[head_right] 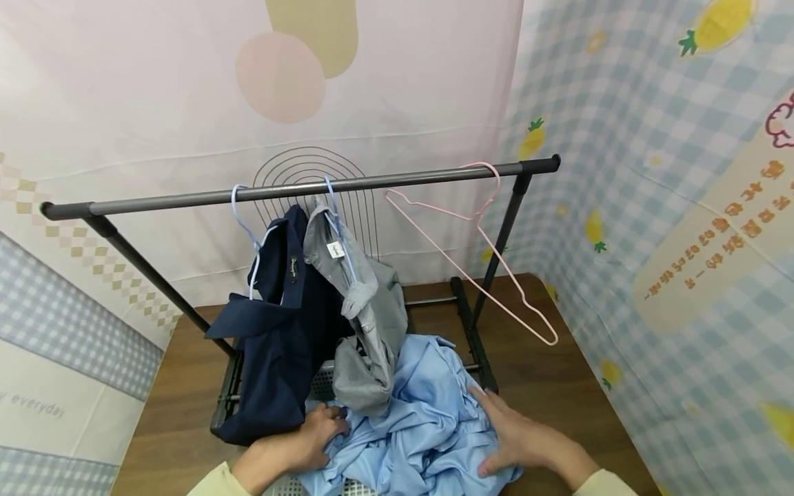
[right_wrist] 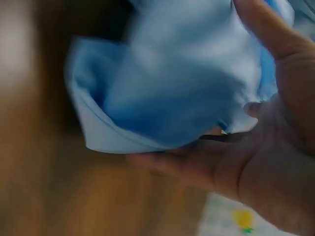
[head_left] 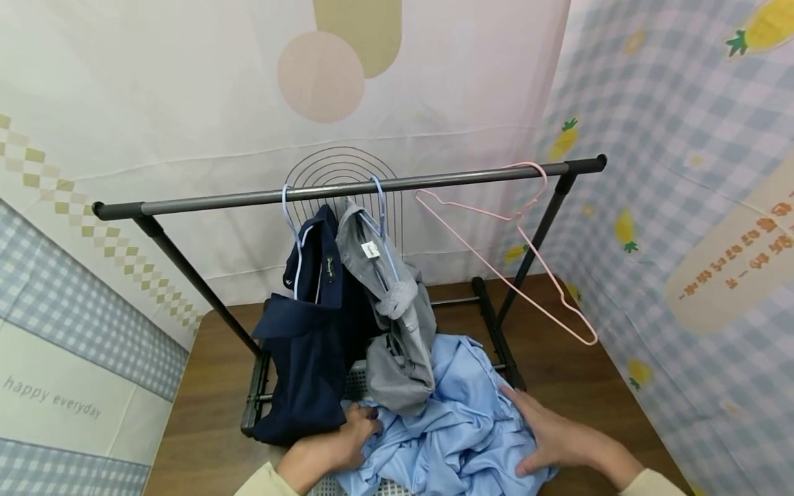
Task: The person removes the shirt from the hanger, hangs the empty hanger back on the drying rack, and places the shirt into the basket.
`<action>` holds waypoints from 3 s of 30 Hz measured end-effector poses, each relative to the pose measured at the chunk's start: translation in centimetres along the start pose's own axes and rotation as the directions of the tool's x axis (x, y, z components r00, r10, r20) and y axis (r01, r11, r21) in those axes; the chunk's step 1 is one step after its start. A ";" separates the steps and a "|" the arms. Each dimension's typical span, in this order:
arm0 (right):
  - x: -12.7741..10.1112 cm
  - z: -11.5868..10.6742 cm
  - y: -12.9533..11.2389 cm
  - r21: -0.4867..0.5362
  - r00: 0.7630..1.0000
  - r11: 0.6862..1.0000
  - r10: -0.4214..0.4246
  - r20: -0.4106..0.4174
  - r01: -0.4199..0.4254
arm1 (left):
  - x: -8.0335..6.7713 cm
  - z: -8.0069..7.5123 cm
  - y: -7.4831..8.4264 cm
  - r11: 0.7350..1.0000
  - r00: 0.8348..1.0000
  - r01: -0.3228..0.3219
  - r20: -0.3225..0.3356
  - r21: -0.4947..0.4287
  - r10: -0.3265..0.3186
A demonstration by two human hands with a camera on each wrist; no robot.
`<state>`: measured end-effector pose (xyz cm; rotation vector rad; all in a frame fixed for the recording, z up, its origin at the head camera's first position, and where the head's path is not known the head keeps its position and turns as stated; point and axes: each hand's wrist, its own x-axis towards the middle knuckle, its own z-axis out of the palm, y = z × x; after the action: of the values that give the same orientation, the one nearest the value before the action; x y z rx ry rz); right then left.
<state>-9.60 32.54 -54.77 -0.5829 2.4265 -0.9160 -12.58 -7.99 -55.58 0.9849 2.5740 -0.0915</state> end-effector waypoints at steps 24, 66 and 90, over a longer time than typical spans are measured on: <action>5.0 -1.0 -6.0 -0.297 0.901 0.922 -0.333 -0.278 0.249 | -5.2 5.2 -3.4 0.946 0.933 -0.275 -0.286 -0.170 0.220; 14.5 -3.4 -0.1 -0.075 0.989 0.991 -0.120 -0.084 0.114 | -4.2 5.1 -3.1 0.926 0.960 -0.226 -0.232 -0.303 0.159; 6.1 4.5 -5.2 -0.225 0.896 0.872 -0.445 0.004 0.434 | -3.8 5.2 -2.6 0.932 0.985 -0.127 -0.151 -0.341 0.079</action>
<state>-10.72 23.47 -55.83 -1.2504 2.5022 -0.8376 -10.03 -13.32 -59.20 1.0126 2.5268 0.4616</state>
